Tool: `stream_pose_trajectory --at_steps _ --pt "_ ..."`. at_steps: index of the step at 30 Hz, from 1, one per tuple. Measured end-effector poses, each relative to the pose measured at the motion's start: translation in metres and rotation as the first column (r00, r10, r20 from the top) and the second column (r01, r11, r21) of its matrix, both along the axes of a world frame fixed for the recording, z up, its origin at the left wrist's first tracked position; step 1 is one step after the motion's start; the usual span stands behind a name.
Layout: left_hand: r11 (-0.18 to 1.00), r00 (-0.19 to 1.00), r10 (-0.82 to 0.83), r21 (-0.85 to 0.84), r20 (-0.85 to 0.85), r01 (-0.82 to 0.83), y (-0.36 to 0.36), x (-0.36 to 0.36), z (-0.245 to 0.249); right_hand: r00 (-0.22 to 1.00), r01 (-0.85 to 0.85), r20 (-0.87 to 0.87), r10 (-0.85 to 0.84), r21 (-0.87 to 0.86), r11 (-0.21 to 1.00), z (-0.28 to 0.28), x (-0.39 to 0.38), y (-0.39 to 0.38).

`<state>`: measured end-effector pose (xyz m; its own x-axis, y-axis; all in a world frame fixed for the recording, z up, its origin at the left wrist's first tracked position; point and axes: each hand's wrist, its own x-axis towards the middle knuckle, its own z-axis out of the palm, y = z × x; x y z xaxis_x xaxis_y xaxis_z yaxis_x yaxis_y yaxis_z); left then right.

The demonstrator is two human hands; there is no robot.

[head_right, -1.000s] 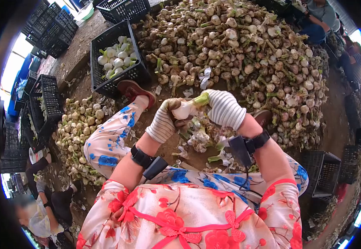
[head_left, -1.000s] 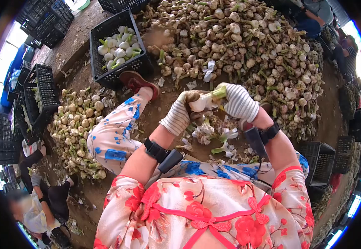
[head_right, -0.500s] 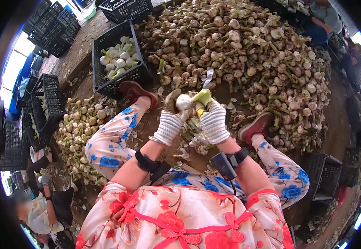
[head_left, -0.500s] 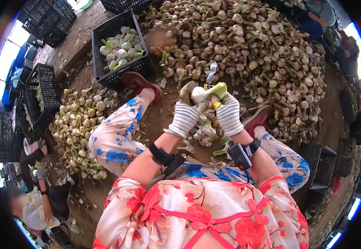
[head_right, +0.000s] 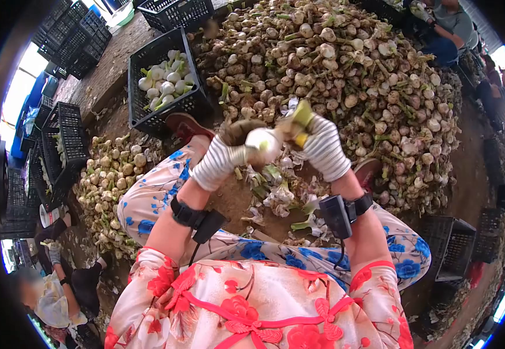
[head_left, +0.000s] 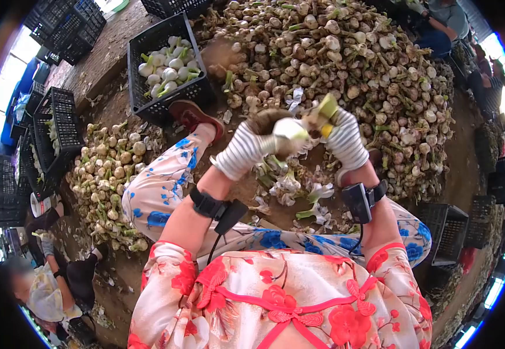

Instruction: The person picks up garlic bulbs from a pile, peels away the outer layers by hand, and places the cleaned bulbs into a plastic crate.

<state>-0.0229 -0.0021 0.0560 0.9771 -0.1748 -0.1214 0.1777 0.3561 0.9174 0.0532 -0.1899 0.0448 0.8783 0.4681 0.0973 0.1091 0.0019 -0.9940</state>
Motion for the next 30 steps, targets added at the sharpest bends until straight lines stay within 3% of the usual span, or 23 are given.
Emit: stream_pose_trajectory --at_steps 1,2,3,4,5,6,7,10,12,13,15,17,19,20,21,22,23,24,25,26,27,29,30 --pt "0.995 0.992 -0.103 0.001 -0.073 0.103 -0.003 -0.006 0.005 0.995 0.050 0.091 -0.045 -0.053 0.997 -0.004 0.010 -0.005" --pt "0.989 0.989 -0.137 0.056 0.049 0.135 -0.013 -0.008 -0.008 0.995 0.024 0.100 -0.012 -0.111 0.994 -0.007 0.008 -0.005" --pt "0.983 0.989 -0.150 -0.110 -0.018 0.147 -0.014 -0.012 -0.016 0.994 -0.003 0.108 0.021 -0.166 0.986 -0.006 0.005 -0.004" --pt "0.976 0.986 -0.164 -0.149 -0.029 0.158 -0.012 -0.010 -0.022 0.998 -0.021 0.059 0.031 -0.164 0.986 -0.014 0.006 -0.005" --pt "0.967 0.984 -0.178 -0.189 -0.032 0.169 -0.009 -0.006 -0.025 0.987 0.002 -0.158 0.008 0.060 0.998 -0.017 0.004 -0.003" --pt "0.957 0.993 -0.095 -0.269 0.070 0.111 -0.012 -0.004 -0.023 0.974 0.038 -0.228 0.003 0.171 0.985 -0.020 0.004 -0.007" --pt "0.940 0.993 -0.116 -0.327 -0.036 0.098 -0.005 -0.006 -0.022 0.953 0.080 -0.301 0.007 0.276 0.958 -0.022 0.003 -0.010" --pt "0.933 0.996 -0.014 -0.359 -0.085 -0.017 0.002 -0.008 -0.062 0.973 0.065 -0.231 -0.014 0.216 0.974 -0.023 -0.007 -0.009" --pt "0.842 0.980 0.045 -0.520 -0.195 -0.142 0.003 -0.008 -0.079 0.961 0.092 -0.272 -0.042 0.172 0.981 -0.012 -0.018 0.001" --pt "0.844 0.980 0.041 -0.519 -0.194 -0.138 0.000 -0.006 -0.075 0.953 0.103 -0.300 -0.047 0.174 0.979 -0.010 -0.023 0.006" --pt "0.825 0.944 0.173 -0.482 -0.282 -0.295 -0.008 -0.006 -0.060 0.976 0.082 -0.208 -0.063 0.085 0.993 -0.016 -0.030 0.011" --pt "0.813 0.945 0.181 -0.500 -0.272 -0.300 -0.010 -0.004 -0.055 0.996 0.039 -0.076 -0.042 -0.041 0.998 -0.019 -0.039 0.014" --pt "0.790 0.869 0.341 -0.391 -0.358 -0.471 -0.010 0.001 -0.065 0.994 -0.044 -0.097 0.044 0.004 0.999 -0.016 -0.043 0.014" --pt "0.769 0.850 0.374 -0.387 -0.372 -0.508 -0.008 0.005 -0.072 0.998 -0.040 -0.044 0.041 0.023 0.999 -0.018 -0.041 0.014" --pt "0.782 0.853 0.445 -0.346 -0.273 -0.519 -0.004 0.003 -0.060 0.999 -0.036 0.012 0.036 0.041 0.998 -0.019 -0.037 0.014" --pt "0.802 0.861 0.429 -0.324 -0.272 -0.502 0.001 0.001 -0.054 0.990 0.111 -0.085 -0.115 -0.059 0.992 -0.022 -0.028 0.012" --pt "0.821 0.872 0.411 -0.307 -0.267 -0.481 0.003 0.002 -0.049 0.971 0.227 0.112 -0.209 -0.181 0.957 -0.051 -0.013 0.003" --pt "0.815 0.857 0.482 -0.267 -0.181 -0.514 -0.002 0.004 -0.048 0.956 0.278 0.200 -0.214 -0.392 0.877 -0.104 0.002 -0.016" --pt "0.825 0.888 0.426 -0.328 -0.175 -0.460 0.003 0.007 -0.059 0.929 0.305 0.364 -0.064 -0.658 0.689 -0.114 0.000 -0.026" --pt "0.807 0.890 0.424 -0.375 -0.168 -0.456 0.004 0.007 -0.056 0.960 0.019 0.114 0.257 -0.938 0.345 -0.143 0.011 -0.043" --pt "0.786 0.890 0.425 -0.419 -0.166 -0.454 0.004 0.006 -0.054 0.889 -0.246 -0.200 0.413 -0.967 0.060 -0.122 0.002 -0.044" --pt "0.738 0.884 0.406 -0.488 -0.231 -0.466 0.006 0.007 -0.054 0.885 -0.353 -0.192 0.423 -0.870 0.344 -0.122 -0.008 -0.052" --pt "0.780 0.875 0.426 -0.397 -0.230 -0.484 0.004 0.007 -0.053 0.941 -0.259 -0.084 0.329 -0.804 0.536 -0.103 -0.015 -0.041"
